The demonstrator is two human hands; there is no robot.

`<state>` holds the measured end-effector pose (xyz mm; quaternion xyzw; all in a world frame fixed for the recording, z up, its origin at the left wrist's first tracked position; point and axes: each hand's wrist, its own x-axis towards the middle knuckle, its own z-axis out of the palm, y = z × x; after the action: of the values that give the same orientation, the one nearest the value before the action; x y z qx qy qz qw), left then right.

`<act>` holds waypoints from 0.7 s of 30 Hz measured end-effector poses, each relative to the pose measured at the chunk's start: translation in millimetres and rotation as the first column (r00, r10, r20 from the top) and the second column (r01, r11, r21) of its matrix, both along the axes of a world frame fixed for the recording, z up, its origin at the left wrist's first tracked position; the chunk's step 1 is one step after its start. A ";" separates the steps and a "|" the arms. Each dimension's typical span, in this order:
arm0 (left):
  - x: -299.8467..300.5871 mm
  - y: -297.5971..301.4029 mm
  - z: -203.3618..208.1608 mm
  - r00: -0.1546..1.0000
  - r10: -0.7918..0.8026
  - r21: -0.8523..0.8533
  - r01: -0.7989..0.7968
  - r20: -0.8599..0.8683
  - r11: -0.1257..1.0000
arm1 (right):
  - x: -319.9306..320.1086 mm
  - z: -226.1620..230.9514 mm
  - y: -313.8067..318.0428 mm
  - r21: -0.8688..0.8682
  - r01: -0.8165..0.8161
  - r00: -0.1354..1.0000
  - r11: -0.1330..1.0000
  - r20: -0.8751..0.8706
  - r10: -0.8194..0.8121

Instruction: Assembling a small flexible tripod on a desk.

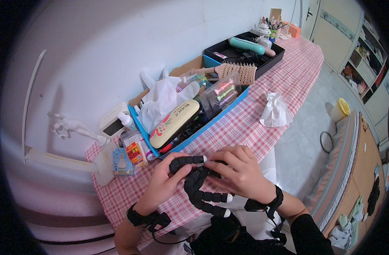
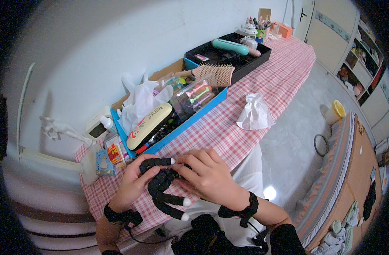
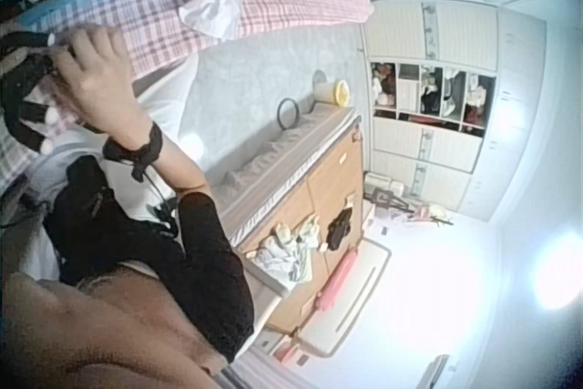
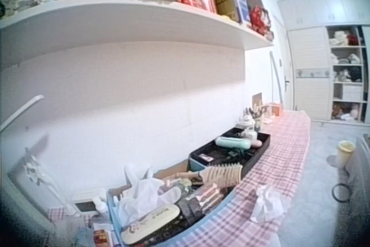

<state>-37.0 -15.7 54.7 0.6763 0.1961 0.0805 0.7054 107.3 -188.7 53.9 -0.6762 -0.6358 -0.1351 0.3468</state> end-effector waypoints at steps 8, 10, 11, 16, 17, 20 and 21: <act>3.3 1.1 -2.9 0.998 0.059 -0.118 -0.061 -0.023 0.991 | 3.0 -8.3 2.0 -0.007 -0.072 0.992 0.997 -0.108 0.071; 1.8 5.8 -11.5 0.999 0.027 -0.096 -0.024 0.037 0.995 | 4.9 -8.3 1.8 -0.032 -0.075 0.989 0.997 -0.131 0.070; 1.5 4.8 -9.0 0.999 0.030 -0.098 -0.026 0.036 0.995 | 5.1 -8.1 1.7 -0.055 -0.075 0.986 0.996 -0.153 0.066; 2.3 0.9 7.0 0.998 0.011 -0.344 0.010 0.060 0.939 | -1.8 -11.6 6.8 0.012 -0.080 0.778 0.997 -0.625 0.070; 1.2 0.2 6.2 0.998 0.014 -0.345 0.007 0.057 0.939 | -2.7 -15.3 8.9 0.029 -0.108 0.619 0.994 -0.781 0.090; 0.0 -5.8 5.1 0.995 -0.041 -0.062 0.047 0.093 0.997 | 0.5 -39.7 8.2 0.029 -0.114 0.504 0.993 -0.860 0.083; 1.1 -8.0 3.2 0.995 -0.051 0.062 0.046 0.086 0.997 | 1.2 -42.7 9.2 0.020 -0.120 0.470 0.993 -0.879 0.074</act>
<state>-35.9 -23.7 57.9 0.6975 0.1459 0.0987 0.6946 108.5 -179.4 11.2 -0.6204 -0.4089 0.2640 0.6150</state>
